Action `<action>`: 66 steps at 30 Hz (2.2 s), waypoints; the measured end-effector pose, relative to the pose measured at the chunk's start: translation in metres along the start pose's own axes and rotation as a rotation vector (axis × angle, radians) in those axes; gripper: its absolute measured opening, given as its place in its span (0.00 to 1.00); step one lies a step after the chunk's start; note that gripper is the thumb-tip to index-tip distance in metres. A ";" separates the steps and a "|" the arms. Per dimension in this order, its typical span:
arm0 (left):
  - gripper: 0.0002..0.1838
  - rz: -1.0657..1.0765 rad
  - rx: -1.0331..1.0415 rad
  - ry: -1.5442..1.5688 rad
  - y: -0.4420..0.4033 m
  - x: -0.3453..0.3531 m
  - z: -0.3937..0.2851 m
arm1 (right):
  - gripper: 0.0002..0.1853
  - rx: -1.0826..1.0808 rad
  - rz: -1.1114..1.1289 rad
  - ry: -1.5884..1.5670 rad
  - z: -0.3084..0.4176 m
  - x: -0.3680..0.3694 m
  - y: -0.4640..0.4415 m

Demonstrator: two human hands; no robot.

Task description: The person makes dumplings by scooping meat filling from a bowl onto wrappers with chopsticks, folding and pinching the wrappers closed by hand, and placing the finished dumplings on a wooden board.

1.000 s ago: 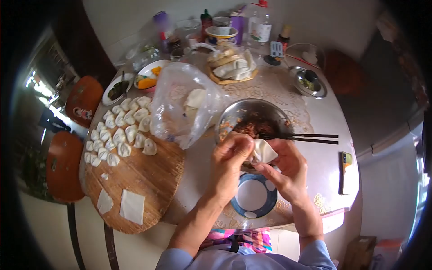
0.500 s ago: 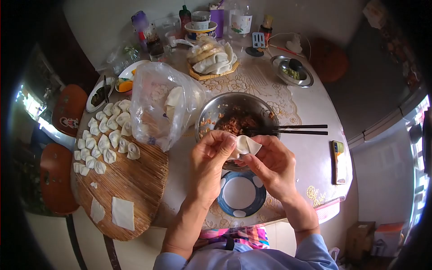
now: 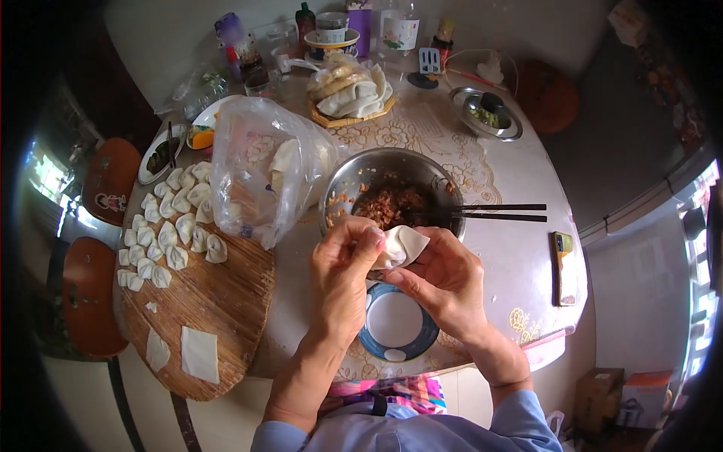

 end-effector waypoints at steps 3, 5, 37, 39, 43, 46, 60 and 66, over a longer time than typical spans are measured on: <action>0.04 0.026 -0.007 -0.026 0.002 0.002 0.002 | 0.18 0.033 -0.031 0.032 -0.001 -0.004 0.001; 0.04 0.032 0.104 -0.041 0.000 0.002 0.002 | 0.18 0.068 -0.054 0.041 0.002 -0.005 0.001; 0.22 0.089 0.714 0.109 0.041 -0.064 -0.119 | 0.10 0.095 0.770 0.885 -0.099 0.200 -0.087; 0.20 0.048 0.705 0.119 0.034 -0.062 -0.116 | 0.09 -0.155 0.715 1.079 -0.097 0.212 -0.098; 0.18 0.033 0.675 0.118 0.031 -0.070 -0.115 | 0.11 -0.342 0.659 1.233 -0.107 0.225 -0.115; 0.16 0.032 0.619 0.115 0.029 -0.070 -0.115 | 0.15 -0.415 0.682 1.272 -0.113 0.226 -0.117; 0.15 -0.003 0.645 0.234 0.043 -0.089 -0.135 | 0.11 -0.626 1.177 0.811 -0.096 0.289 -0.017; 0.15 0.027 0.667 0.328 0.047 -0.086 -0.136 | 0.11 -0.814 1.459 0.652 -0.115 0.321 0.025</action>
Point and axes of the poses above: each hand's wrist, its own y-axis away from the middle knuckle, its own x-axis out of the palm, z = x × y, the point moved 6 cm from there along -y, towards the middle knuckle, and after that the axes turned 1 degree about x, right-handed, at the moved point
